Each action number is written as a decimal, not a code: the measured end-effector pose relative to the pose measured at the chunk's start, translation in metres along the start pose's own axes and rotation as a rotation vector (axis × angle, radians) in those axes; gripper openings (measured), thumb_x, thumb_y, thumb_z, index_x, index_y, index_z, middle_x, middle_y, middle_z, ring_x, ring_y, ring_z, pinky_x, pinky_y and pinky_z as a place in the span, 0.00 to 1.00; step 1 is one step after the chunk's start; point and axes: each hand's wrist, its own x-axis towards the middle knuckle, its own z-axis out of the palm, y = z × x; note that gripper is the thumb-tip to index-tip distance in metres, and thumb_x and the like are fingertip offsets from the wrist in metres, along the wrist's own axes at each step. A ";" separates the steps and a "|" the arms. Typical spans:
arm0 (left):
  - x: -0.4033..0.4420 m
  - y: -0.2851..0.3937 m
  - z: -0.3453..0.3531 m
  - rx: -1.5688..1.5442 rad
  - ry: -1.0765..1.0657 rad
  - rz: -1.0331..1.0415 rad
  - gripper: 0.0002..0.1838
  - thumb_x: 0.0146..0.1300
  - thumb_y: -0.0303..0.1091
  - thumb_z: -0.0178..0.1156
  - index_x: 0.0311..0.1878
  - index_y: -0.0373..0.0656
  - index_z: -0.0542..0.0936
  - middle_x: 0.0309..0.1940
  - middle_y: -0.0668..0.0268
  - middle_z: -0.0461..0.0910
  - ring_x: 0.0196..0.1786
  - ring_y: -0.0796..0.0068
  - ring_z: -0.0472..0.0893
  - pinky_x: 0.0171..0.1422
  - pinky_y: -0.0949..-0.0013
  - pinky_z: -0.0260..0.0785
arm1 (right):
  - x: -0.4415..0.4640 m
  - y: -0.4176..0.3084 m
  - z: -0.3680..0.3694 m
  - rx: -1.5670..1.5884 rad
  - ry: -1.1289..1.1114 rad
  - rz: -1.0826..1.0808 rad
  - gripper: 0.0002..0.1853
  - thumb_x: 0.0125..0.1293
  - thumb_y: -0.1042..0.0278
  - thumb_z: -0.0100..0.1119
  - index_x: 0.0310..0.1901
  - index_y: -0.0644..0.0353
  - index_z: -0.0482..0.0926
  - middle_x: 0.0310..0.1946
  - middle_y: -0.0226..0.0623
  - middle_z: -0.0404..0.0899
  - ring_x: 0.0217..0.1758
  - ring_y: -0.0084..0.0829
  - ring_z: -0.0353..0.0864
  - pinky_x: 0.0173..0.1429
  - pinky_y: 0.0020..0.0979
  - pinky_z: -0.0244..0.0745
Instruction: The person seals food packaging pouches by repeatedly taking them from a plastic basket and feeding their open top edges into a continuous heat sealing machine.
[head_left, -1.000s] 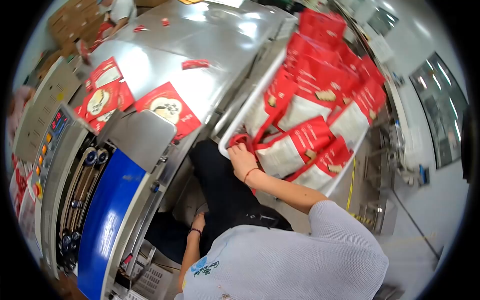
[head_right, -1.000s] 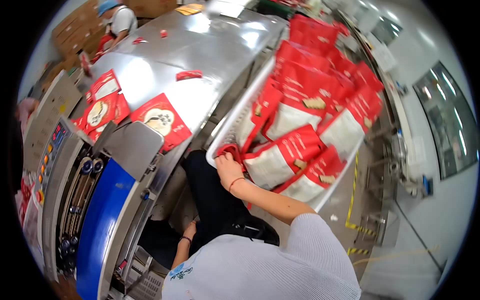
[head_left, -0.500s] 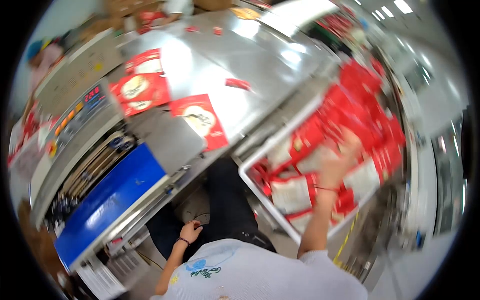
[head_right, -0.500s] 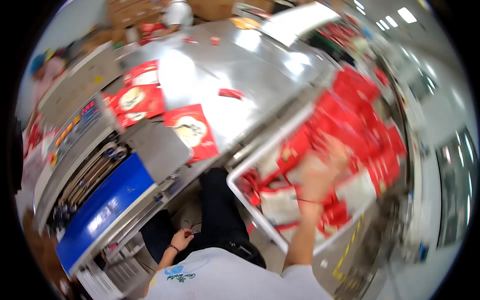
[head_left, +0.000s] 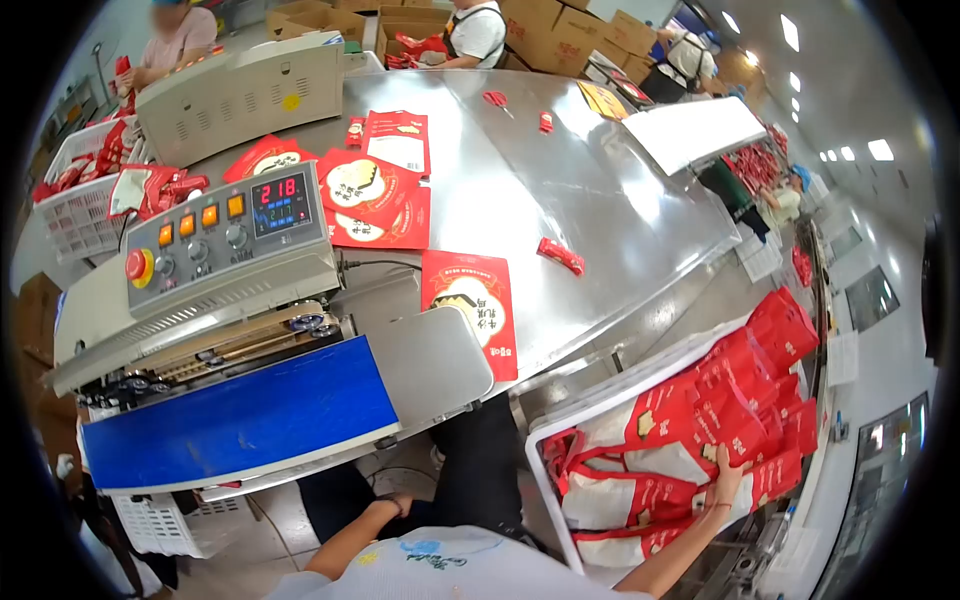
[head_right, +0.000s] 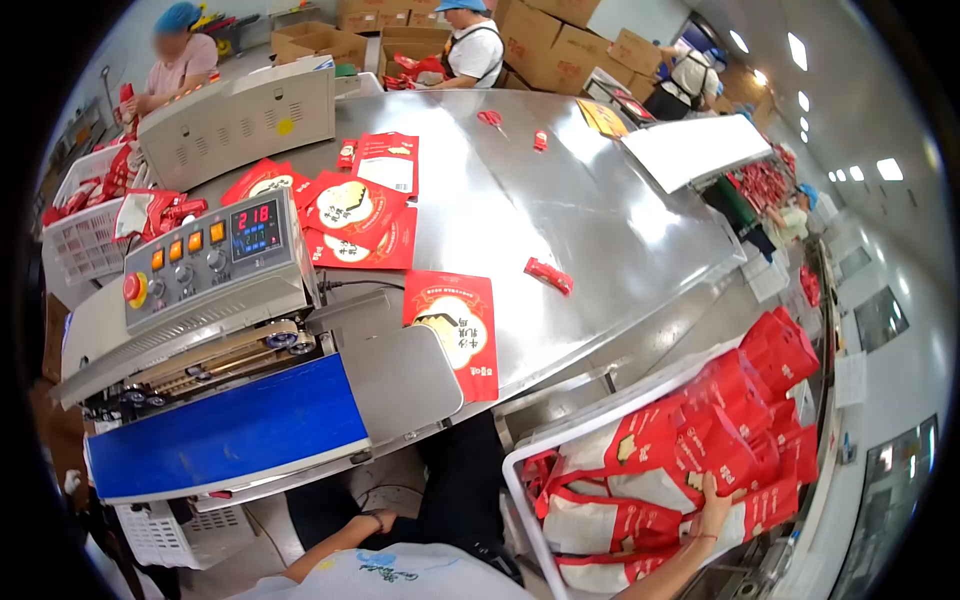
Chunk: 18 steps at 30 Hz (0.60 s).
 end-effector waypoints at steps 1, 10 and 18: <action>0.009 0.005 -0.008 0.062 -0.018 -0.060 0.18 0.33 0.24 0.66 0.34 0.37 0.88 0.37 0.47 0.86 0.44 0.53 0.87 0.46 0.53 0.80 | -0.001 0.002 -0.001 -0.024 0.095 -0.029 0.41 0.64 0.66 0.70 0.72 0.69 0.57 0.62 0.38 0.75 0.61 0.33 0.76 0.67 0.33 0.70; -0.065 0.041 -0.057 -0.111 0.462 0.131 0.22 0.67 0.45 0.59 0.53 0.35 0.82 0.51 0.45 0.82 0.56 0.48 0.81 0.58 0.55 0.74 | -0.072 -0.153 0.023 -0.315 0.115 -0.616 0.11 0.68 0.69 0.65 0.45 0.69 0.82 0.39 0.32 0.85 0.40 0.24 0.80 0.49 0.29 0.74; -0.340 0.221 -0.204 -0.617 1.222 0.808 0.48 0.48 0.36 0.79 0.71 0.37 0.65 0.65 0.53 0.69 0.69 0.58 0.70 0.74 0.63 0.62 | -0.184 -0.202 0.114 -0.224 -0.490 -1.131 0.10 0.55 0.83 0.62 0.39 0.67 0.85 0.30 0.37 0.84 0.29 0.27 0.81 0.37 0.27 0.74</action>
